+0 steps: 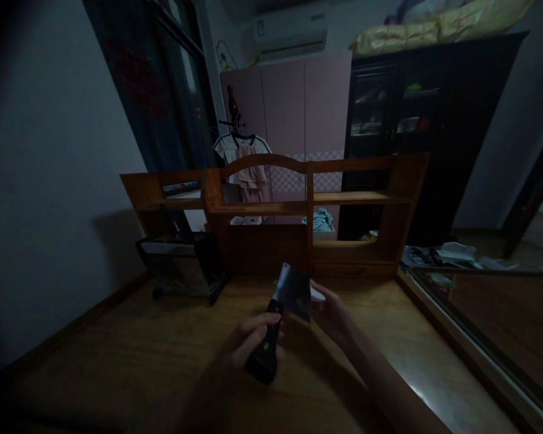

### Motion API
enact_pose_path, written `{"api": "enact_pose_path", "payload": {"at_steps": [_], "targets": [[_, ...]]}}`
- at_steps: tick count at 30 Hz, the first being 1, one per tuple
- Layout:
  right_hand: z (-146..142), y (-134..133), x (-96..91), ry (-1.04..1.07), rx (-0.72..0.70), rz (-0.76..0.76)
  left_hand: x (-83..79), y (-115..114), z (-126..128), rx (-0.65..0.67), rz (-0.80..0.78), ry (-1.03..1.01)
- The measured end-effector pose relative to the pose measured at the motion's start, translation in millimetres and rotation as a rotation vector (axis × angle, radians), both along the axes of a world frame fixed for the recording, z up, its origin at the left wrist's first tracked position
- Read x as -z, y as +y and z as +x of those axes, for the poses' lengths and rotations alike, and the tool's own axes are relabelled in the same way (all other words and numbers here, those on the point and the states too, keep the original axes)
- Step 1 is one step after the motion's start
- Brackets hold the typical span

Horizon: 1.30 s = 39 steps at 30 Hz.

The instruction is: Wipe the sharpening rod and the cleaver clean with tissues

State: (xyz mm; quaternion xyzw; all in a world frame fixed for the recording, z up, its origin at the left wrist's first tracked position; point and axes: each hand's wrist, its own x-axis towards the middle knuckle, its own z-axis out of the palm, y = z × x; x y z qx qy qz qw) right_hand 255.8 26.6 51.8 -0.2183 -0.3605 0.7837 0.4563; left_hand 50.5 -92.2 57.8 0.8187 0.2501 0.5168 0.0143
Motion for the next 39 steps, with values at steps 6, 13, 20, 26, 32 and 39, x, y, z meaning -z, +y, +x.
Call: {"api": "enact_pose_path", "payload": {"at_steps": [6,13,20,26,32,39], "targets": [[-3.1,10.6,19.2,-0.109,0.236,0.050,31.5,19.9,-17.9,0.092,0.103,0.437],[4.8,16.8,18.7,-0.188,0.441,0.107,44.3,59.2,-13.0,-0.006,-0.967,-0.421],[-7.7,6.3,26.9,-0.252,0.424,0.048,46.6,65.6,8.8,0.502,-1.729,-0.486],[-16.3,4.0,32.1,-0.208,0.302,-0.019,50.6,56.8,24.1,0.462,-1.539,-0.604],[0.1,17.0,49.0,-0.346,0.334,0.034,60.1,62.8,12.3,0.462,-1.617,-0.814],[8.1,16.1,25.4,-0.765,0.759,0.602,57.3,56.0,11.4,0.395,-1.604,-0.683]]}}
